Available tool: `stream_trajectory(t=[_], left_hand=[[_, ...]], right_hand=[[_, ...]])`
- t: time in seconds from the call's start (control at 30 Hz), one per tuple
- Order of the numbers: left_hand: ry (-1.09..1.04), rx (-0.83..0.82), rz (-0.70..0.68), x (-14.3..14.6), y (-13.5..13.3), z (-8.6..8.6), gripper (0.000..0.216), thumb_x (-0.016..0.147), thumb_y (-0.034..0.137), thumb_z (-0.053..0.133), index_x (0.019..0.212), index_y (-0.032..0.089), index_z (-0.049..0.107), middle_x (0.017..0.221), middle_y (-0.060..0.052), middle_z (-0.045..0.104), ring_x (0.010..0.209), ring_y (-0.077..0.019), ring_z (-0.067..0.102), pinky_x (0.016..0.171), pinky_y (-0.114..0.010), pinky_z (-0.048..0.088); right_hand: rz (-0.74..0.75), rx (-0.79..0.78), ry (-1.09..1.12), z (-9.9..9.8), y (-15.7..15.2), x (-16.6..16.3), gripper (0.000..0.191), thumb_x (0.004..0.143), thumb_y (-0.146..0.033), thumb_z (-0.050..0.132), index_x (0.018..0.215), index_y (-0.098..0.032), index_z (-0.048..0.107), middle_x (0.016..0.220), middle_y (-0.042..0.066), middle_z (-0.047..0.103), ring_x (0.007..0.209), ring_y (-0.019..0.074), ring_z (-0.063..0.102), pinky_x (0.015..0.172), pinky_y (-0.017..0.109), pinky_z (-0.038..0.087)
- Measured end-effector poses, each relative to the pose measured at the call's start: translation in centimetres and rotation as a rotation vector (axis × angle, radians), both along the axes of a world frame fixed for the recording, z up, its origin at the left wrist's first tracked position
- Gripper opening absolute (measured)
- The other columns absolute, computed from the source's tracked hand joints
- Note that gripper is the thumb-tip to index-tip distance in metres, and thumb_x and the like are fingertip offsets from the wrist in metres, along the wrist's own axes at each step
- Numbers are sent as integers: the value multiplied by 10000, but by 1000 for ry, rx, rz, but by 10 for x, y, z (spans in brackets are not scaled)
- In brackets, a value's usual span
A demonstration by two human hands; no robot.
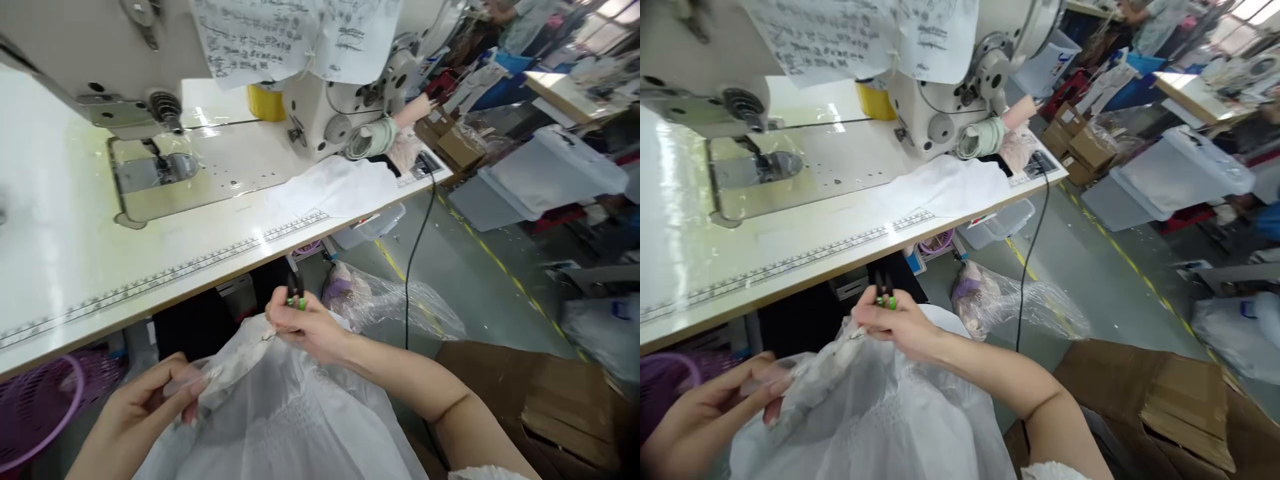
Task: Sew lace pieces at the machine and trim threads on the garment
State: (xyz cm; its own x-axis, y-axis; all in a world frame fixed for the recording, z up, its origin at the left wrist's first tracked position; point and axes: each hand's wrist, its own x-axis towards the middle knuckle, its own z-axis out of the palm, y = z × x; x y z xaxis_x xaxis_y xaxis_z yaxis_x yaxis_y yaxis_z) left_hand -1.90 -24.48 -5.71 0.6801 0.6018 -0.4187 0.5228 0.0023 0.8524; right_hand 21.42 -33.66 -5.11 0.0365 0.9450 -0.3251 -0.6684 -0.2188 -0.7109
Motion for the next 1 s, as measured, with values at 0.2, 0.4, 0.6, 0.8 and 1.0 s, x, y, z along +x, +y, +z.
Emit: stream_trajectory(t=[0.2, 0.4, 0.6, 0.8, 1.0], left_hand=[[-134, -85, 232, 4, -5, 9, 358, 893, 429, 607, 622, 198, 569, 624, 0, 523, 599, -140, 497, 585, -254, 428], [-166, -193, 473, -25, 9, -4, 300, 868, 444, 662, 752, 185, 565, 647, 31, 521, 562, -100, 488, 570, -227, 403], [-178, -236, 343, -10, 7, -5, 295, 900, 450, 621, 789, 177, 594, 703, 23, 514, 575, -88, 441, 550, -216, 359], [-74, 140, 86, 6, 1, 12, 270, 969, 404, 515, 830, 209, 641, 894, -23, 558, 870, -161, 535, 773, -282, 411], [-34, 530, 4, 1, 4, 21, 128, 941, 315, 585, 856, 245, 651, 896, -13, 632, 1003, -201, 544, 899, -358, 368]], right_hand=[[-170, 12, 33, 6, 4, 13, 398, 794, -368, 738, 644, -209, 405, 591, -67, 233, 516, 97, 99, 415, 234, 78], [-467, 79, -307, 20, -4, 69, 305, 824, -358, 715, 645, -237, 499, 590, -52, 151, 524, 136, 68, 389, 278, 79], [-263, 0, -767, 3, -13, 74, 193, 800, -442, 731, 793, -254, 691, 646, 2, 435, 529, 117, 343, 439, 286, 241], [289, 128, -910, -8, 23, 10, 392, 753, -342, 775, 1124, -261, 677, 752, -18, 503, 608, 119, 422, 544, 258, 341], [442, 172, -723, -12, 51, -20, 199, 775, -346, 737, 692, -184, 657, 608, -37, 480, 563, 101, 382, 533, 259, 314]])
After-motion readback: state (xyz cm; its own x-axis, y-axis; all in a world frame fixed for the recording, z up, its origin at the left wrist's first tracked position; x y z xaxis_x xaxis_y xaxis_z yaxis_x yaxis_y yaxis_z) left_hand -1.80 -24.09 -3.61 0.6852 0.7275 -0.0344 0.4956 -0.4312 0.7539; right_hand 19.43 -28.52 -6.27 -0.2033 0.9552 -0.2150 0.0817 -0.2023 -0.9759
